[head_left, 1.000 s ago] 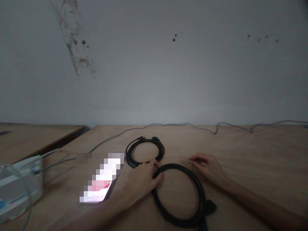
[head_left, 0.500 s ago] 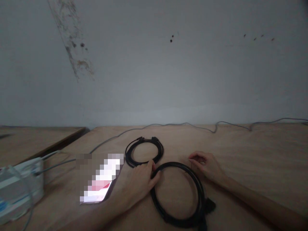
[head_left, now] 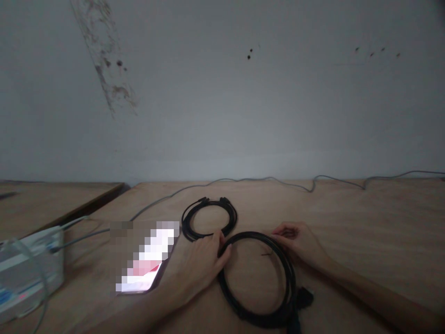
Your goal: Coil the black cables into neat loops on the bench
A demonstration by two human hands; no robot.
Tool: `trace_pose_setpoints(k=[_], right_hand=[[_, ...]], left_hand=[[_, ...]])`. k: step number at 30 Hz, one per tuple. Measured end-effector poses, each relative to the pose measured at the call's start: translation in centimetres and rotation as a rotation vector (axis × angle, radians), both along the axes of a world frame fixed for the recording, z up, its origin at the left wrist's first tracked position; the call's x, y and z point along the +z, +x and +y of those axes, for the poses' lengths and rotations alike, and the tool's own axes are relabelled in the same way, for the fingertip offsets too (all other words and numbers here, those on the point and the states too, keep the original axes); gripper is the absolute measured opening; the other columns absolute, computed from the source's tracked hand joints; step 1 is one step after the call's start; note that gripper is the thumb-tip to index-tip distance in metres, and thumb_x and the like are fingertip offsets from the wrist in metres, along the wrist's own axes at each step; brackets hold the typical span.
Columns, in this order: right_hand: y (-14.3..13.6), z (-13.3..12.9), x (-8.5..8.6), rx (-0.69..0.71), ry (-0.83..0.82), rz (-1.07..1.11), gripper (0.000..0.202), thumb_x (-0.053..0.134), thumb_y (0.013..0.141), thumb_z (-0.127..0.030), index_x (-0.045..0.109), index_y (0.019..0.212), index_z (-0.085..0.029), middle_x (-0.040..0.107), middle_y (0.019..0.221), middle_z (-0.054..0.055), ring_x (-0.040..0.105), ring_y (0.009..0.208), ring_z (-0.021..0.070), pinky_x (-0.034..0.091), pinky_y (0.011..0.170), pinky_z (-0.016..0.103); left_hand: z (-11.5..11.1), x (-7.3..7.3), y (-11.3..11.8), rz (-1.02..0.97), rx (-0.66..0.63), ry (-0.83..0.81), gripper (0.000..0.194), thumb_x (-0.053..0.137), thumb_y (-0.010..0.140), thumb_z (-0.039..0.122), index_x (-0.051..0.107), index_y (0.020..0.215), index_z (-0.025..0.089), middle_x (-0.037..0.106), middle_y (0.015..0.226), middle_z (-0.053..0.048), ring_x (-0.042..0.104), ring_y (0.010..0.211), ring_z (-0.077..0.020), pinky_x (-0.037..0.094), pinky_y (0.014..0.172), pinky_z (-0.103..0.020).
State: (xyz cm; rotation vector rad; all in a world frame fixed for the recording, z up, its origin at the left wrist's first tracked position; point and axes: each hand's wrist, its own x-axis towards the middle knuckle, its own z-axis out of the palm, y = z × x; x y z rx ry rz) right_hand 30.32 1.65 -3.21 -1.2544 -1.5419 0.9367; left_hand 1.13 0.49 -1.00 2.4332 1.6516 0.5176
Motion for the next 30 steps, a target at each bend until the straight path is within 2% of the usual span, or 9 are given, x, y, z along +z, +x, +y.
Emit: trace_pose_setpoints(k=[7,13,20,26,30], right_hand=[[0.4,0.2,-0.6,0.056,0.018,-0.035,0.025,0.073,0.084,-0.044,0.070,0.080,-0.020,0.077,0.079,0.005,0.072,0.074,0.0231,0.056,0.065,0.032],[0.8,0.6,-1.0,0.070,0.058,-0.085,0.018,0.068,0.087,-0.038,0.072,0.086,-0.021,0.078,0.086,0.005,0.073,0.082,0.0236,0.057,0.074,0.034],[1.6,1.0,-0.7,0.128,0.083,-0.122,0.015,0.066,0.087,-0.034,0.074,0.088,-0.021,0.078,0.088,0.006,0.073,0.086,0.0247,0.058,0.074,0.034],[1.5,0.9,-0.5,0.163,0.078,-0.105,0.014,0.066,0.086,-0.033,0.072,0.082,-0.021,0.077,0.083,0.005,0.072,0.080,0.0235,0.058,0.071,0.033],[1.2,0.9,-0.4,0.134,0.080,-0.117,0.015,0.070,0.082,-0.036,0.069,0.078,-0.022,0.075,0.080,0.004,0.072,0.080,0.0235,0.058,0.072,0.033]], left_hand=[[-0.3,0.9,0.2,0.065,0.019,-0.027,0.028,0.044,0.100,0.045,0.057,0.096,0.021,0.070,0.089,-0.006,0.065,0.077,-0.0240,0.041,0.067,-0.032],[-0.3,1.1,0.2,0.045,0.011,-0.025,0.027,0.043,0.100,0.044,0.056,0.095,0.021,0.070,0.090,-0.006,0.065,0.078,-0.0243,0.041,0.068,-0.034],[-0.8,1.9,0.4,0.040,0.038,-0.027,0.028,0.041,0.101,0.045,0.055,0.099,0.021,0.070,0.089,-0.006,0.066,0.078,-0.0248,0.039,0.066,-0.033],[-0.5,1.2,0.2,0.024,0.014,-0.013,0.028,0.042,0.101,0.045,0.055,0.095,0.021,0.068,0.087,-0.005,0.064,0.076,-0.0232,0.039,0.066,-0.032],[-0.2,0.9,0.1,0.035,-0.001,-0.022,0.026,0.045,0.100,0.045,0.057,0.095,0.022,0.069,0.086,-0.004,0.065,0.077,-0.0234,0.038,0.065,-0.031]])
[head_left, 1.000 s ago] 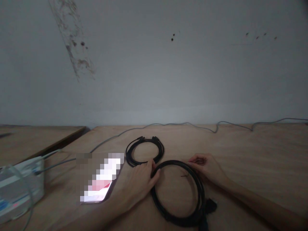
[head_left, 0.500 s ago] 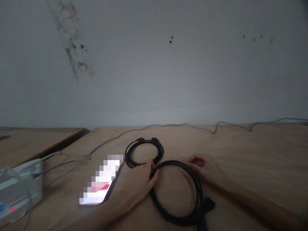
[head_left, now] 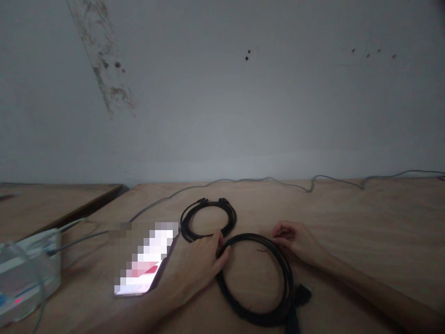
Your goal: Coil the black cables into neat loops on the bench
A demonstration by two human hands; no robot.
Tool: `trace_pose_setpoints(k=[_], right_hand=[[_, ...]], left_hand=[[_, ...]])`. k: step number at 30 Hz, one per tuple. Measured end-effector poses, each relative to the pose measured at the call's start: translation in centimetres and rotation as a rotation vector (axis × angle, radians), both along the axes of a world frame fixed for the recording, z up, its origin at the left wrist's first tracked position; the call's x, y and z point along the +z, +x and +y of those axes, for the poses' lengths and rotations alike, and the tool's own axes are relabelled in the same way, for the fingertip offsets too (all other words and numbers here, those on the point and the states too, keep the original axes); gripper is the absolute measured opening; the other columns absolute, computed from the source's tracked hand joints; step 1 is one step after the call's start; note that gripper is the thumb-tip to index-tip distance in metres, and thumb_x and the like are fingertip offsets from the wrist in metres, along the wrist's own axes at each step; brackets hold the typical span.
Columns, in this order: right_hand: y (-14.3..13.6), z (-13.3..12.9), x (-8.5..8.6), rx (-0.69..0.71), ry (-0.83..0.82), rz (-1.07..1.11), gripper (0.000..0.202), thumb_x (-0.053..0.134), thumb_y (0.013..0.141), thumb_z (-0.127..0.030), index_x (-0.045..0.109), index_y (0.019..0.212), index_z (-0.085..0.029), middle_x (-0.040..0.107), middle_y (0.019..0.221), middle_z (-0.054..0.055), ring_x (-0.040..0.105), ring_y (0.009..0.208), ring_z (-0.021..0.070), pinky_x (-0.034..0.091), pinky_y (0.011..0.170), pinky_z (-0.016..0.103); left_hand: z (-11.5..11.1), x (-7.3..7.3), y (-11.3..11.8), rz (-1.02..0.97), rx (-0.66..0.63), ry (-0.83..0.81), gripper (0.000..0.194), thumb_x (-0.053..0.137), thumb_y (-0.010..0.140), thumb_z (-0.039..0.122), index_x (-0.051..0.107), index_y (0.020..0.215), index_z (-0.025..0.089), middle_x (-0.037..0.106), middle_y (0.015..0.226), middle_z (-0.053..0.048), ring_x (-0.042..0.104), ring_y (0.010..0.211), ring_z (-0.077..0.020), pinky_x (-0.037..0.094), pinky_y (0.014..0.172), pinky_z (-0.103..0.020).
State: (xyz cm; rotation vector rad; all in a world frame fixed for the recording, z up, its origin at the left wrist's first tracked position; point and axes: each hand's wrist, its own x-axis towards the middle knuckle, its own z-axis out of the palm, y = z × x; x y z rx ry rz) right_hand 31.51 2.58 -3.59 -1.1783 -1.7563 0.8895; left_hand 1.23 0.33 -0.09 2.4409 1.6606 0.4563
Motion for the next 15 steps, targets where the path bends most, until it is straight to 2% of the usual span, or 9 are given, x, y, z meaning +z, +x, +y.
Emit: trace_pose_setpoints(k=[6,15], right_hand=[[-0.5,-0.3,0.1,-0.026,-0.022,0.007,0.022,0.071,0.083,-0.043,0.066,0.077,-0.023,0.075,0.079,0.004,0.072,0.076,0.0228,0.058,0.069,0.033],[-1.0,-1.4,0.0,-0.048,0.069,-0.040,0.013,0.064,0.091,-0.035,0.070,0.089,-0.023,0.076,0.085,0.003,0.073,0.080,0.0214,0.057,0.074,0.032]], left_hand=[[0.0,0.3,0.2,0.040,0.017,-0.015,0.026,0.048,0.096,0.045,0.059,0.095,0.022,0.070,0.085,-0.004,0.065,0.074,-0.0234,0.037,0.064,-0.031],[-0.1,0.5,0.5,0.064,0.018,-0.017,0.024,0.049,0.097,0.044,0.058,0.096,0.022,0.072,0.089,-0.006,0.067,0.077,-0.0251,0.039,0.064,-0.031]])
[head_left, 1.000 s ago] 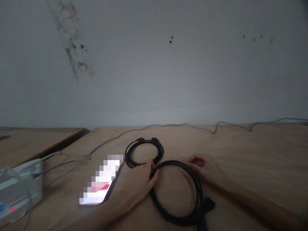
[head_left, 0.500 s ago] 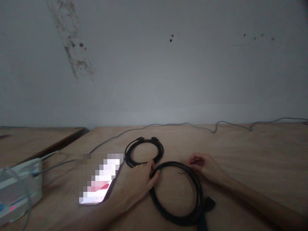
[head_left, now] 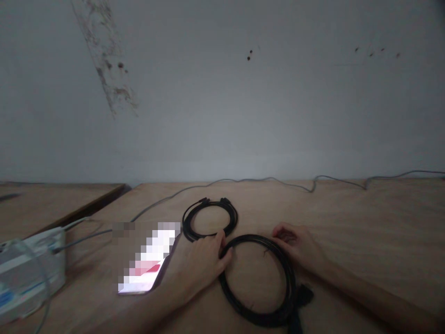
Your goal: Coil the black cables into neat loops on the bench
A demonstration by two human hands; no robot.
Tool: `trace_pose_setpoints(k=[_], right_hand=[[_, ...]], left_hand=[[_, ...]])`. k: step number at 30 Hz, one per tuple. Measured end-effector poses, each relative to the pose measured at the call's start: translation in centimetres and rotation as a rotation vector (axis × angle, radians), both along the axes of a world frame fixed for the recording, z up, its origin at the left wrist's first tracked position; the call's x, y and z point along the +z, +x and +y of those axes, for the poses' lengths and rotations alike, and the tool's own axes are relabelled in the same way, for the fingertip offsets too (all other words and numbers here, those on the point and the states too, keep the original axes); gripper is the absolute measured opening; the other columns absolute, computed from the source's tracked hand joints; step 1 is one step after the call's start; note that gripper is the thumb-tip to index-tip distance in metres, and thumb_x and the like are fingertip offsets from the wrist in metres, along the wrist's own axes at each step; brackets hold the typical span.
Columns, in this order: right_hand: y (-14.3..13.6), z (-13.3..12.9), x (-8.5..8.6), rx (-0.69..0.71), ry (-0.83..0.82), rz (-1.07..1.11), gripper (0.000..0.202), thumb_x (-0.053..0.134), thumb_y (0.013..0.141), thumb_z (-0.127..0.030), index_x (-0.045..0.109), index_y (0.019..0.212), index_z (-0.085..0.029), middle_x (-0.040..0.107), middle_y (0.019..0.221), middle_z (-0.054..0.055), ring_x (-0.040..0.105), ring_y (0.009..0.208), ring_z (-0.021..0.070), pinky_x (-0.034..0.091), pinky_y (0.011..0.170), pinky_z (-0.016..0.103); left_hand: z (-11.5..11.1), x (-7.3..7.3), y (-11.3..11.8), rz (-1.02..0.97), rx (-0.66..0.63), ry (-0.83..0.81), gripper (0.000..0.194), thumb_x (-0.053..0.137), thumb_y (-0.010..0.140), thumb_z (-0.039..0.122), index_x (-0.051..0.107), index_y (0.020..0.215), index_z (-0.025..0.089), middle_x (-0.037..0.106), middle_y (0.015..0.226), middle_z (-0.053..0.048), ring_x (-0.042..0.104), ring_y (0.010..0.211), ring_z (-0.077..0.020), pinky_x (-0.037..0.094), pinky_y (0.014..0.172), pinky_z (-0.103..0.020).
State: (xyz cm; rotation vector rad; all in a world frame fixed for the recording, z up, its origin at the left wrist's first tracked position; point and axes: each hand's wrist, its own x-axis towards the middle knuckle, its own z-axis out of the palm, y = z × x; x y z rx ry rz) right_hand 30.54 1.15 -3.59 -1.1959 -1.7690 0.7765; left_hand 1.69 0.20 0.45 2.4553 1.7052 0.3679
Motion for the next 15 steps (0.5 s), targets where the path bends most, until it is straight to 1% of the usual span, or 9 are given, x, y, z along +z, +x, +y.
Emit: trace_pose_setpoints(k=[3,7,9,11,13,15], right_hand=[[-0.1,-0.3,0.1,-0.011,0.045,-0.056,0.012,0.061,0.092,-0.032,0.071,0.090,-0.025,0.076,0.086,0.002,0.073,0.081,0.0210,0.057,0.073,0.031],[0.1,-0.5,-0.7,-0.044,0.148,-0.243,0.015,0.059,0.095,-0.029,0.073,0.095,-0.028,0.077,0.089,0.001,0.073,0.084,0.0224,0.057,0.077,0.034],[0.2,-0.6,-1.2,-0.015,0.242,-0.331,0.020,0.056,0.096,-0.027,0.075,0.100,-0.031,0.078,0.096,0.001,0.073,0.089,0.0235,0.057,0.083,0.037],[0.2,-0.7,-1.5,0.044,0.330,-0.385,0.026,0.053,0.097,-0.024,0.075,0.107,-0.032,0.078,0.104,0.002,0.073,0.094,0.0241,0.057,0.087,0.038],[0.2,-0.8,-1.6,0.083,0.379,-0.423,0.028,0.052,0.097,-0.022,0.074,0.111,-0.032,0.078,0.108,0.003,0.073,0.097,0.0245,0.057,0.088,0.038],[0.1,-0.9,-1.6,0.088,0.392,-0.447,0.028,0.053,0.097,-0.022,0.075,0.111,-0.032,0.078,0.108,0.004,0.074,0.097,0.0252,0.057,0.089,0.039]], left_hand=[[-0.1,0.0,0.0,0.001,-0.013,-0.003,0.025,0.047,0.098,0.044,0.057,0.095,0.022,0.071,0.088,-0.006,0.066,0.076,-0.0244,0.038,0.063,-0.031],[-0.1,-0.4,-0.3,-0.011,-0.048,0.047,0.026,0.045,0.099,0.044,0.057,0.096,0.022,0.071,0.090,-0.006,0.066,0.078,-0.0244,0.039,0.064,-0.032],[0.0,-0.7,-0.4,-0.019,-0.050,0.064,0.026,0.044,0.100,0.044,0.057,0.098,0.022,0.070,0.091,-0.006,0.066,0.079,-0.0246,0.039,0.065,-0.032],[0.1,-0.9,-0.4,-0.020,-0.047,0.069,0.026,0.045,0.100,0.045,0.058,0.099,0.022,0.070,0.091,-0.006,0.066,0.079,-0.0248,0.040,0.065,-0.032],[0.2,-1.0,-0.4,-0.015,-0.040,0.073,0.026,0.046,0.099,0.045,0.058,0.099,0.022,0.070,0.092,-0.006,0.066,0.079,-0.0252,0.040,0.065,-0.032],[0.3,-1.1,-0.3,-0.013,-0.035,0.078,0.025,0.048,0.098,0.044,0.058,0.098,0.022,0.071,0.091,-0.006,0.066,0.079,-0.0256,0.040,0.066,-0.032]])
